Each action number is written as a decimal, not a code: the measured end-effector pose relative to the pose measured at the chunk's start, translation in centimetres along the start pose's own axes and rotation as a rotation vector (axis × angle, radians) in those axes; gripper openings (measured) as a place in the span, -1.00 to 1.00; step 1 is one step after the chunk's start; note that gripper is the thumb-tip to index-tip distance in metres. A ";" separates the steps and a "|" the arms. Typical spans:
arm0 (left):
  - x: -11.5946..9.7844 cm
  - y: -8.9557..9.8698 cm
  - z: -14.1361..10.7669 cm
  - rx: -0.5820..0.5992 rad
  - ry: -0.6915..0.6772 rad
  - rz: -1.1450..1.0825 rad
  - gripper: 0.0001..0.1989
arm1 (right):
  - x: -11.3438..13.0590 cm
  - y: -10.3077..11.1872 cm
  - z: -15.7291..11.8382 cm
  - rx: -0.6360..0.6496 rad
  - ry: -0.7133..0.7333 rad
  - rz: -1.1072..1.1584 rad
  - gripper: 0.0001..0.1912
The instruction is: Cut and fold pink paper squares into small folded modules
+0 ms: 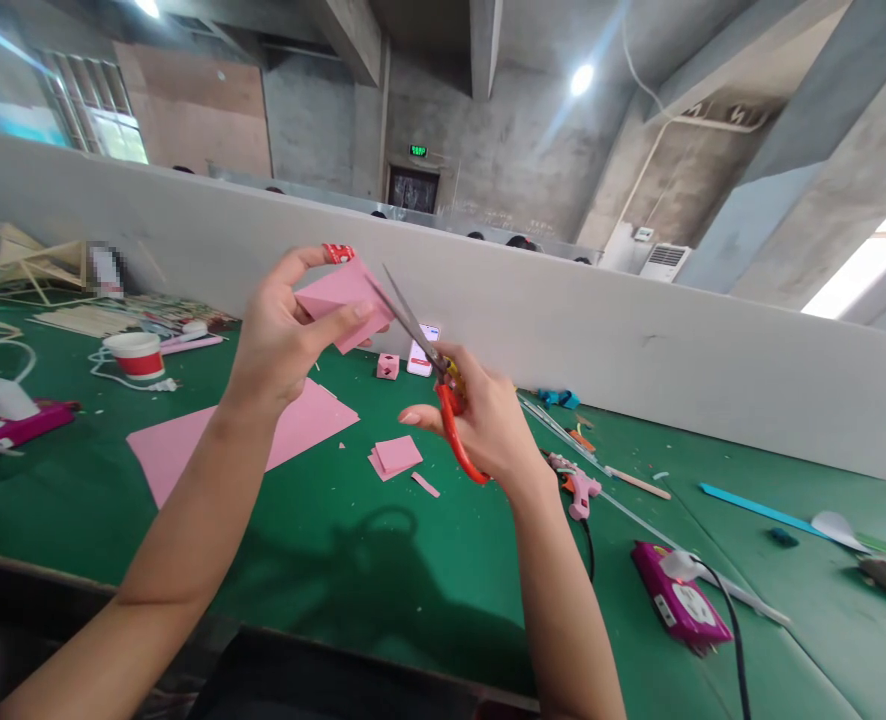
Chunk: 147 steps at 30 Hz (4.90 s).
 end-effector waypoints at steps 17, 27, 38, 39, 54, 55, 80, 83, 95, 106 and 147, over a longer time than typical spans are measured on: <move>0.6 -0.3 0.8 0.112 -0.107 -0.236 -0.31 | 0.5 -0.1 0.0 -0.230 0.124 -0.335 -0.17; 0.3 -0.6 0.7 0.130 -0.103 -0.250 -0.37 | 0.7 -0.2 0.1 -0.214 0.151 -0.326 -0.19; -0.1 -0.4 0.6 0.127 -0.105 -0.242 -0.34 | 0.8 -0.2 0.1 -0.183 0.127 -0.296 -0.19; 0.0 -0.4 0.6 0.126 -0.107 -0.235 -0.34 | 0.8 -0.2 0.1 -0.178 0.124 -0.292 -0.19; 0.8 -0.3 0.7 0.115 -0.058 -0.185 -0.37 | 0.4 -0.4 0.2 -0.176 0.105 -0.295 -0.22; 0.8 -0.3 0.7 0.116 -0.058 -0.185 -0.36 | 0.4 -0.4 0.2 -0.174 0.107 -0.291 -0.22; 0.0 -0.2 0.2 0.068 -0.082 -0.135 -0.41 | 0.3 -0.5 0.4 -0.132 0.079 -0.187 -0.16; 0.0 -0.2 0.3 0.069 -0.074 -0.135 -0.41 | 0.3 -0.4 0.4 -0.145 0.087 -0.209 -0.17; 0.1 -0.2 0.4 0.088 -0.090 -0.144 -0.40 | 0.5 -0.4 0.3 -0.170 0.083 -0.260 -0.20; 0.3 -0.1 0.5 0.104 -0.093 -0.129 -0.40 | 0.4 -0.3 0.3 -0.187 0.097 -0.261 -0.23; -0.2 -0.9 0.4 0.047 -0.020 -0.044 -0.45 | -1.2 -1.0 0.5 -0.045 -0.032 0.039 -0.26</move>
Point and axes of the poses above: each hand's wrist, its own z-axis towards the middle knuckle, its own y-axis out of the back of the hand, x = y × z, the point moved 4 cm from there along z, towards the middle knuckle, and after that the axes turned 9 degrees about x, right-handed, at the moved point
